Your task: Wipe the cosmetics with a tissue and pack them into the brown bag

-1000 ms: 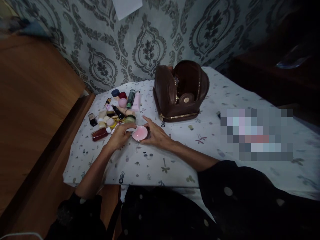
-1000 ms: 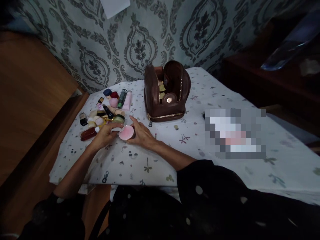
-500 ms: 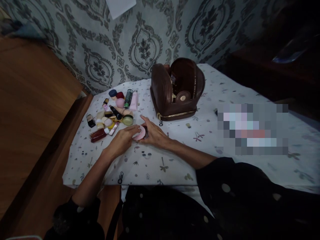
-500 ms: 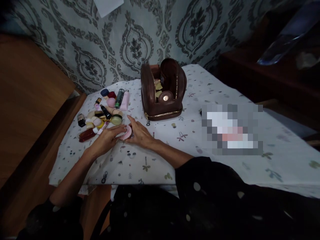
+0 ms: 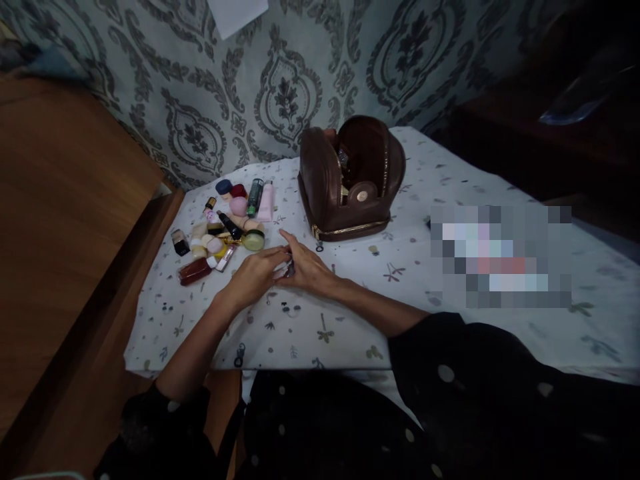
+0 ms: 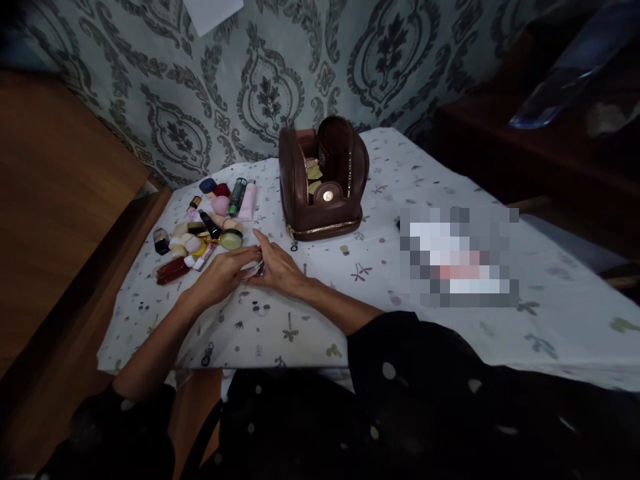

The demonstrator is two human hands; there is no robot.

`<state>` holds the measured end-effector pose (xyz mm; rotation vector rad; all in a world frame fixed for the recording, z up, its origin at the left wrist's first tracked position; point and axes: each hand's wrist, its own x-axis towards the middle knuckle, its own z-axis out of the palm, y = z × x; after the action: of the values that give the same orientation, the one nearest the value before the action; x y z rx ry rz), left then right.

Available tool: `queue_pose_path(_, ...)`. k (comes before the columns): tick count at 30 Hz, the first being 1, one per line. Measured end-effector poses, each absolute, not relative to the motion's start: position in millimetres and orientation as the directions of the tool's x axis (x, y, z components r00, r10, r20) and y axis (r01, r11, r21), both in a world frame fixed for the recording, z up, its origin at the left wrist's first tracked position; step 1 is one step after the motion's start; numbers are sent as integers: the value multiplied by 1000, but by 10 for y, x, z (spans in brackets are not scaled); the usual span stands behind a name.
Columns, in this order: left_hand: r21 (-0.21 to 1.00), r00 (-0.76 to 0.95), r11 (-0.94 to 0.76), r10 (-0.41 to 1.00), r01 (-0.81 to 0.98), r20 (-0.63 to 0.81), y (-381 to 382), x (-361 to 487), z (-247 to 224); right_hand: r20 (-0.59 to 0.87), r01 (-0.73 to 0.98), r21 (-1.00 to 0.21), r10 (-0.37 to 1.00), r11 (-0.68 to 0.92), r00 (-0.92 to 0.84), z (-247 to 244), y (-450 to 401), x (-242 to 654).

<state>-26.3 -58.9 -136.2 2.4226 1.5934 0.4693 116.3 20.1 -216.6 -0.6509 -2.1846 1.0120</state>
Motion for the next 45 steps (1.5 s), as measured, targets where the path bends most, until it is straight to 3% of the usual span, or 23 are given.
queue_pose_path(12,244,141,-189,969,951,202,-903,-522,-1472,325,162,-796,637,583,-699,-2144,192,1168)
queue_pose_path(19,136,159,-207,941,969,298,-1224,-151,-1725,331,202,-741,610,640,-720,-2157,197,1171)
queue_pose_path(23,267,164,-261,927,928,337,-1220,-101,-1736,370,222,-663,571,715,-733,-2154,199,1169)
queue_pose_path(27,497,-44,-190,906,847,422,-1235,-266,-1626,346,242,-677,590,695,-729,-2107,178,1164)
queue_pose_path(31,661,-323,-52,842,749,432,-1281,-400,-1559,245,69,-904,642,423,-727,-2042,149,1162)
queue_pose_path(34,723,-377,-51,827,689,418,-1285,-407,-1562,182,-51,-970,571,238,-800,-1985,115,1177)
queue_pose_path(37,725,-344,-42,860,688,377,-1274,-378,-1587,205,-15,-942,539,336,-817,-1944,80,1204)
queue_pose_path(42,713,-314,-19,890,701,332,-1274,-385,-1638,375,75,-755,524,651,-765,-1961,69,1235)
queue_pose_path(45,692,-303,-17,891,722,338,-1276,-410,-1643,393,105,-702,506,704,-768,-2006,83,1225)
